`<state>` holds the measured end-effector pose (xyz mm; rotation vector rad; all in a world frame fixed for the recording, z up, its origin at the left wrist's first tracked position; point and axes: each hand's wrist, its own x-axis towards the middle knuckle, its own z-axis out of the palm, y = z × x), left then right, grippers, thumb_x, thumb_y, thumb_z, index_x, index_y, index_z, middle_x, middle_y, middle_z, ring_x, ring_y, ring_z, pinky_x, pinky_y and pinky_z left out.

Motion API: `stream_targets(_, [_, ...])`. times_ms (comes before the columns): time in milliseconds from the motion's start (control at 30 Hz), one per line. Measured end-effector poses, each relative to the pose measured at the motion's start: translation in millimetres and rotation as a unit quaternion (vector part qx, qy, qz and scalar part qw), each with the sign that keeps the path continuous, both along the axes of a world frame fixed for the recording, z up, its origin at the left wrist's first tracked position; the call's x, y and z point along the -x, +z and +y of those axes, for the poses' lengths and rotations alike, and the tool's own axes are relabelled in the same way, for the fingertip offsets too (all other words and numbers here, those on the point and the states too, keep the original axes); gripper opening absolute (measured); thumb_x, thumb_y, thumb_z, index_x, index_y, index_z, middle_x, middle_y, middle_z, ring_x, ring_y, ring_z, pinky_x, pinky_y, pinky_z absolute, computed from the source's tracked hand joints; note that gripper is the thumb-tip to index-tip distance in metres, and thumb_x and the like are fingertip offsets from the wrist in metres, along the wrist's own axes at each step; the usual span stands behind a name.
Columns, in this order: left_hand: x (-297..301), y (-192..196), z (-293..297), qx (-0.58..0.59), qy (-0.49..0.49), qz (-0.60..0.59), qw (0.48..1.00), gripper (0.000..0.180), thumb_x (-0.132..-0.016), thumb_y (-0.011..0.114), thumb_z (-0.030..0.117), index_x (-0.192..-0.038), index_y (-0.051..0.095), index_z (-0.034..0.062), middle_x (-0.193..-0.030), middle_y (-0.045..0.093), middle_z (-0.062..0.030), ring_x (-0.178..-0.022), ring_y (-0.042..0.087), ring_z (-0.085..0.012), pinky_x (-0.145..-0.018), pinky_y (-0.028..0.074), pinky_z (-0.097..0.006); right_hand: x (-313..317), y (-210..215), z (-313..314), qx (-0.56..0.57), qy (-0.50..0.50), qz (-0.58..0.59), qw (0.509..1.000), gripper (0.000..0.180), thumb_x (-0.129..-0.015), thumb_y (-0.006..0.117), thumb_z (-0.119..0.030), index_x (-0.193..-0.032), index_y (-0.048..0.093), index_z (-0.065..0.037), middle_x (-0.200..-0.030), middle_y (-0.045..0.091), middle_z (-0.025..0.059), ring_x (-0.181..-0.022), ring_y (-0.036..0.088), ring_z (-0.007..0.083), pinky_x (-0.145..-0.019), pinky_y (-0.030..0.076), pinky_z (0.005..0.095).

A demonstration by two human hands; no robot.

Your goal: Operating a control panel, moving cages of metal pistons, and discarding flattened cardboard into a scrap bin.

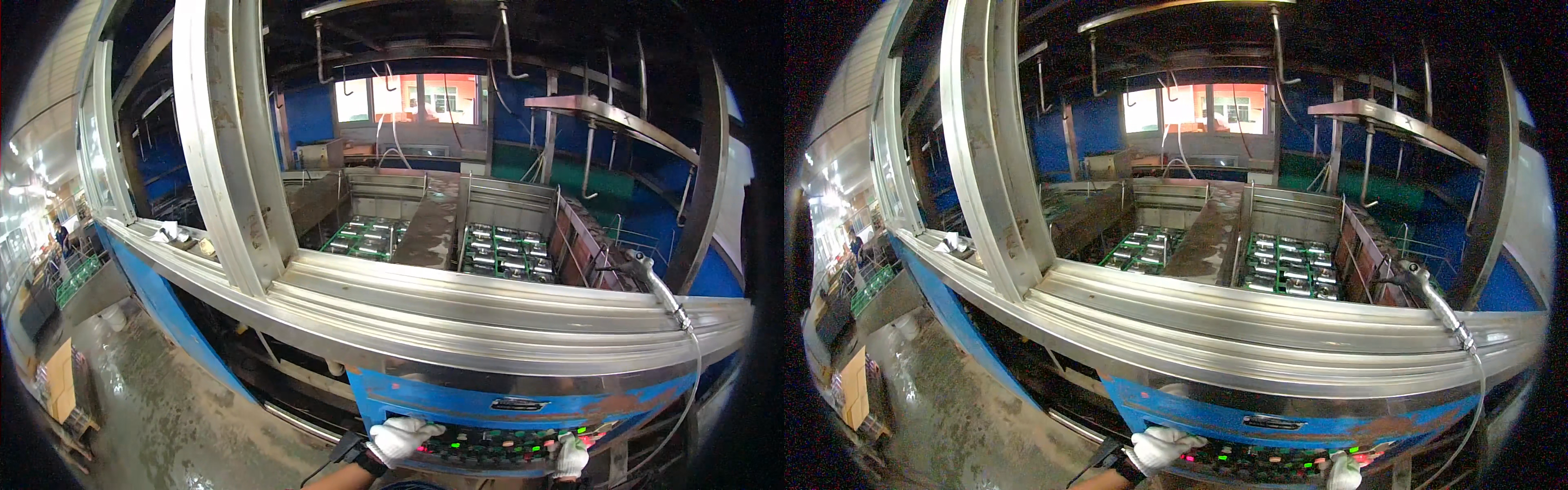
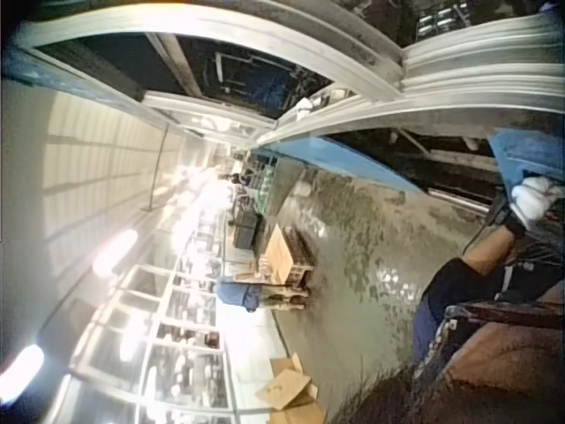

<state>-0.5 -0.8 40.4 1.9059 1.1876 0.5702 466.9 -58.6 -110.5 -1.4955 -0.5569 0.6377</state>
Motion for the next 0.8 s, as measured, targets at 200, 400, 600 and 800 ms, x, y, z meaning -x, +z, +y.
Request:
stream_targets(200, [-1, 36, -7, 0.081, 0.017, 0.041, 0.996, 0.028, -0.098, 0.061, 0.026, -0.118, 0.07, 0.0095, -0.113, 0.073, -0.007, -0.105, 0.066, -0.0198, -0.094, 0.048, -0.03, 5, 16, -3, 0.042, 0.029, -0.005, 0.999, 0.031, -0.087, 0.055, -0.02, -0.059, 0.06, -0.006, -0.049, 0.057, 0.0074, -0.036, 0.05, 0.0171, -0.038, 0.041, 0.0311])
stream_targets(400, [4, -14, -2, 0.036, 0.007, -0.067, 0.997, 0.033, -0.103, 0.049, 0.028, -0.122, 0.07, 0.0105, -0.1, 0.073, -0.0059, -0.081, 0.062, -0.016, -0.076, 0.05, -0.028, 13, 20, -2, 0.025, 0.024, -0.022, 0.999, 0.031, -0.086, 0.056, -0.019, -0.058, 0.06, -0.006, -0.049, 0.057, 0.0061, -0.036, 0.049, 0.0166, -0.039, 0.041, 0.03])
stream_targets(600, [1, 9, -7, 0.037, 0.011, -0.058, 0.998, 0.033, -0.102, 0.05, 0.027, -0.123, 0.07, 0.0099, -0.1, 0.073, -0.0055, -0.08, 0.061, -0.0159, -0.077, 0.05, -0.028, 13, 20, -3, 0.034, 0.004, -0.013, 0.999, 0.031, -0.086, 0.058, -0.02, -0.058, 0.06, -0.007, -0.049, 0.057, 0.0057, -0.036, 0.049, 0.0164, -0.039, 0.04, 0.0304])
stream_targets(800, [2, -2, -6, -0.003, 0.024, -0.013, 1.0, 0.033, -0.101, 0.052, 0.031, -0.121, 0.071, 0.0133, -0.091, 0.072, -0.0049, -0.078, 0.061, -0.0165, -0.074, 0.049, -0.029, 9, 20, -4, 0.069, 0.018, 0.005, 0.997, 0.033, -0.087, 0.058, -0.023, -0.058, 0.06, -0.007, -0.049, 0.057, 0.0067, -0.036, 0.049, 0.0167, -0.038, 0.041, 0.0311])
